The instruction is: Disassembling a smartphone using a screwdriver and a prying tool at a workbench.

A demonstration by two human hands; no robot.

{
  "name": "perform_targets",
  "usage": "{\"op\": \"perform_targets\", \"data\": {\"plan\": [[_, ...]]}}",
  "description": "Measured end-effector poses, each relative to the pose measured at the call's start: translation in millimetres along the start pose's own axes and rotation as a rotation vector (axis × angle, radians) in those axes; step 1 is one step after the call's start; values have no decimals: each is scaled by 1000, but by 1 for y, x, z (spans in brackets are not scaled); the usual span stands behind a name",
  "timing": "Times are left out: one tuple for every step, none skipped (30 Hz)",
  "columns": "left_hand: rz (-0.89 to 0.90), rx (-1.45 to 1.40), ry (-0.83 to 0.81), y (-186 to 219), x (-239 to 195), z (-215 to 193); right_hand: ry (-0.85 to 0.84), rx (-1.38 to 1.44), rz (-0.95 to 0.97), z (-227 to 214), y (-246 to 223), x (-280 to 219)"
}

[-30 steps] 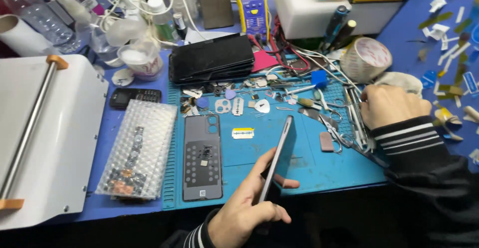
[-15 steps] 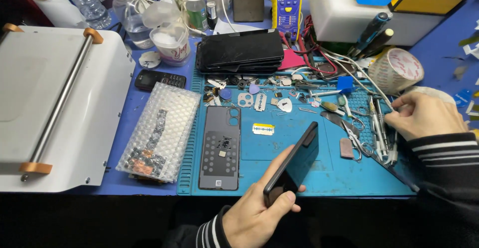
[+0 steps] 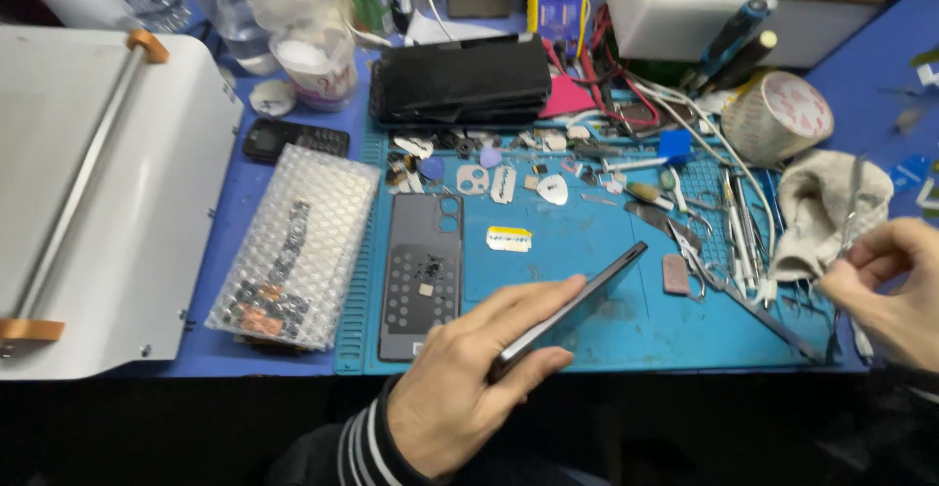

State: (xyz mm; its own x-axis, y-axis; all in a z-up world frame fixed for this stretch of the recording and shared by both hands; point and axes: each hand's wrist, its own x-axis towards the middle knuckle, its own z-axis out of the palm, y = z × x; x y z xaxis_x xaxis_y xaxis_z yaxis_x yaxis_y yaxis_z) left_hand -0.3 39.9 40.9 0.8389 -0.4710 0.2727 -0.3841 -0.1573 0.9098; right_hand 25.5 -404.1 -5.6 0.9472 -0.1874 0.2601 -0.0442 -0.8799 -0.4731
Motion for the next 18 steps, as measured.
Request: {"op": "perform_targets", "data": {"plan": [[31,53,0,-2,0,0,-25,63,-31,-9,-3,-9],[16,35,-22,-3,-1,-3,-37,54,-3,-10,4,-14],[40,54,-16,-4,-1,-5,-50,233,45,-11,12,-19],[60,70,-14,-4,-1,-7,-61,416,99,-11,21,-26],[40,51,-38,-4,0,-8,-71,406,135,-18,60,4],[23,87,-64,-3,2,-11,-681,770,112,-26,100,32],[8,122,-90,-3,5,-15,-1306,1111,145,-37,140,56],[-8,118,-106,-3,5,-16,-1308,1126,165,-9,60,30],[3,84,-150,-3,6,-18,-639,923,43,8,-16,-13],[17,56,-186,-2,8,-22,8,642,-3,12,-85,-67],[5,57,-195,-4,7,-22,3,648,9,16,-104,-68],[3,57,-167,-6,7,-23,8,566,-99,19,-122,-69],[1,57,-140,-8,7,-23,11,483,-206,22,-140,-70],[-7,59,-143,-7,5,-25,6,489,-200,26,-145,-72],[-42,43,-139,-6,3,-28,0,464,-184,29,-150,-74],[-78,27,-133,-5,0,-31,-7,441,-169,33,-155,-75],[-87,29,-136,-7,-1,-31,-12,447,-164,39,-152,-77],[-91,17,-100,-10,-2,-32,-39,433,-154,45,-149,-78]]}}
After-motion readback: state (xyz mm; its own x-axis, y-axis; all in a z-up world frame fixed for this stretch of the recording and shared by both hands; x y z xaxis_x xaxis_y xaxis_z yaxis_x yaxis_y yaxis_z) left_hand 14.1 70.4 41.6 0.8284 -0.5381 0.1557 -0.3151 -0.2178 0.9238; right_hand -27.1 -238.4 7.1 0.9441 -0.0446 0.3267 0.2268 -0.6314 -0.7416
